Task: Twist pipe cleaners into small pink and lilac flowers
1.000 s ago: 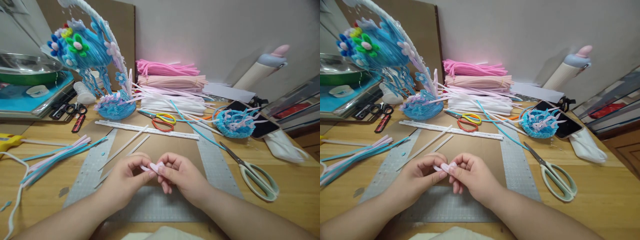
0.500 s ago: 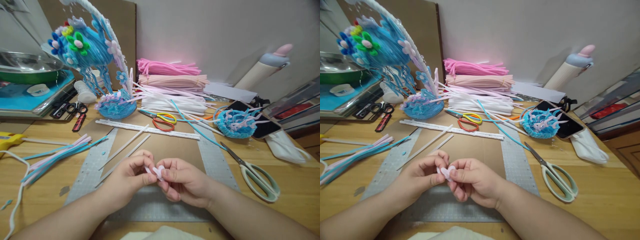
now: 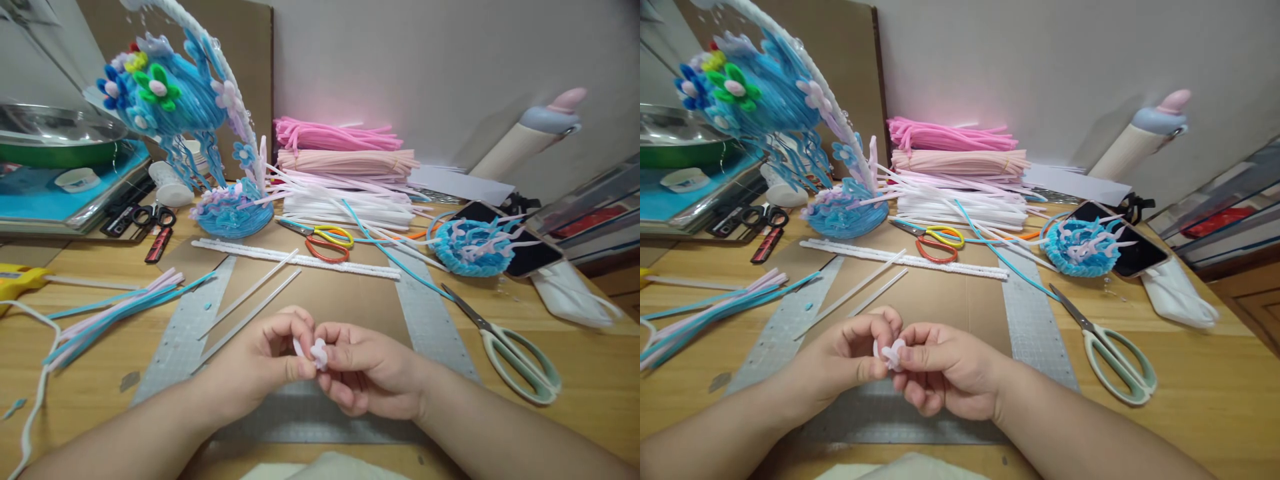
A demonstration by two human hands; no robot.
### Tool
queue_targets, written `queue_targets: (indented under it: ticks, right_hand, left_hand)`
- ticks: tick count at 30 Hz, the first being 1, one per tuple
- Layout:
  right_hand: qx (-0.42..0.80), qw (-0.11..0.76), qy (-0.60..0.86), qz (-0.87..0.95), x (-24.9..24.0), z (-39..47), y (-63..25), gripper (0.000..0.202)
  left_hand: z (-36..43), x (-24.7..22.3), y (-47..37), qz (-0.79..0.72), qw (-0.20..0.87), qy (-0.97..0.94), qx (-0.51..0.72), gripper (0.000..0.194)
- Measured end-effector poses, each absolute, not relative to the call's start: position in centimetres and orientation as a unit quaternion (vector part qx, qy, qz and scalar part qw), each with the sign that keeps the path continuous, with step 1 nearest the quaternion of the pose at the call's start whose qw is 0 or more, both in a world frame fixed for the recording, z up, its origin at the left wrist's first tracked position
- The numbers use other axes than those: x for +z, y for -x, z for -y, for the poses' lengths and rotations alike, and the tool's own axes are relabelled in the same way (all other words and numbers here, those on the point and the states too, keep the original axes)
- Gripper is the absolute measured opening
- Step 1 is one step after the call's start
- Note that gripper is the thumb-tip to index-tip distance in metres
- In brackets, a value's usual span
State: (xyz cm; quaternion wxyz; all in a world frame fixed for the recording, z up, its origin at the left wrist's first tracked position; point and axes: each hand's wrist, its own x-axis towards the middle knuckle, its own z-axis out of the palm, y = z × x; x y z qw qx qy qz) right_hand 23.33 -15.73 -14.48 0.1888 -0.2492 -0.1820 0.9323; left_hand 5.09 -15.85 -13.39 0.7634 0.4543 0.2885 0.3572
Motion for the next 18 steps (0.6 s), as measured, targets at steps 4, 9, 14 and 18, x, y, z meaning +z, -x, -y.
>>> queue_targets:
  ticks: [4,9,14,18]
  right_hand:
    - [0.932,0.19,0.252,0.176,-14.5,15.74,-23.43,0.015]
    - [0.939,0.16,0.244,0.182,-14.78,15.99,-23.43,0.011]
    - [0.942,0.153,0.233,0.186,-14.87,15.93,-23.37,0.01]
    - [0.941,0.175,0.234,0.171,-14.55,15.49,-23.55,0.012]
  left_hand:
    - [15.71,-13.37,-5.09,-0.291,0.762,-0.453,0.361,0.014]
    - [16.05,-13.74,-4.79,-0.287,0.775,-0.46,0.325,0.013]
    - [16.13,-13.88,-4.84,-0.289,0.77,-0.468,0.322,0.013]
    - [15.86,-13.48,-4.97,-0.303,0.764,-0.465,0.329,0.01]
